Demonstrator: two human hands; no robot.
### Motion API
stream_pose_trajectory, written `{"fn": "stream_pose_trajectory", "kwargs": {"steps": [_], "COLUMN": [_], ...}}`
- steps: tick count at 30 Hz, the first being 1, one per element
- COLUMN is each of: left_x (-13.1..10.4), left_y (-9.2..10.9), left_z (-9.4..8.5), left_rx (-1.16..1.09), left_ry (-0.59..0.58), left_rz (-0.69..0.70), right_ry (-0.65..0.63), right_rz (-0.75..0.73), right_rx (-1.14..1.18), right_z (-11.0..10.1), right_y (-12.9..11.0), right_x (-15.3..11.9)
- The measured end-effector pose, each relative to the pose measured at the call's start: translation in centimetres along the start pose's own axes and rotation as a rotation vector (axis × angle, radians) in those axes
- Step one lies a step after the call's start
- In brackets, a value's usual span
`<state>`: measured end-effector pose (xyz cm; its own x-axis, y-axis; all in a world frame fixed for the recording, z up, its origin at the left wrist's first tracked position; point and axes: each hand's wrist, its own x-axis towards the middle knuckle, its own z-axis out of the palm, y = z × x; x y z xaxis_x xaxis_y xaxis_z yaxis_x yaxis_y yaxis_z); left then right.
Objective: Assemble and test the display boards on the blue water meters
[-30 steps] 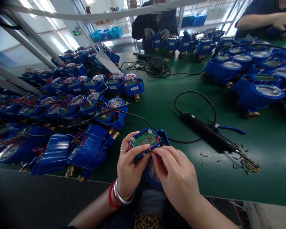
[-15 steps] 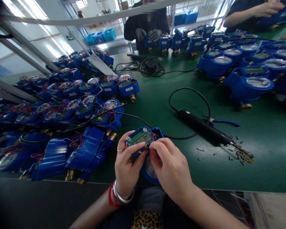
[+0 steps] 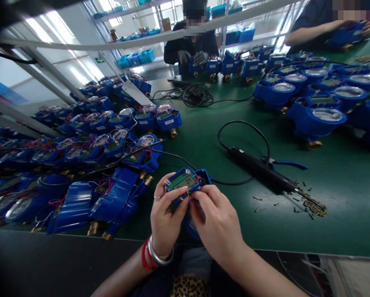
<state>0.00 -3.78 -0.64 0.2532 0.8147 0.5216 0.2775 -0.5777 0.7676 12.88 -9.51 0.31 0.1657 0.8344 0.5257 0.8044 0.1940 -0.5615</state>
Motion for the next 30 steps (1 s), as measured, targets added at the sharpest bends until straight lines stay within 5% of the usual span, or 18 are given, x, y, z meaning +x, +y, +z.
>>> {"fn": "stream_pose_trajectory", "kwargs": {"steps": [15,30], "left_x": [0.2,0.0], "left_y": [0.3,0.5], "left_z": [0.0,0.0], "left_rx": [0.04,0.115], "left_ry": [-0.026,-0.049], "left_rz": [0.052,0.058], "right_ry": [0.041,-0.097], "right_rz": [-0.093,-0.296], "right_rx": [-0.029,-0.042], "right_z": [-0.6,-1.8], "right_y": [0.1,1.1], "right_x": [0.2,1.1]}}
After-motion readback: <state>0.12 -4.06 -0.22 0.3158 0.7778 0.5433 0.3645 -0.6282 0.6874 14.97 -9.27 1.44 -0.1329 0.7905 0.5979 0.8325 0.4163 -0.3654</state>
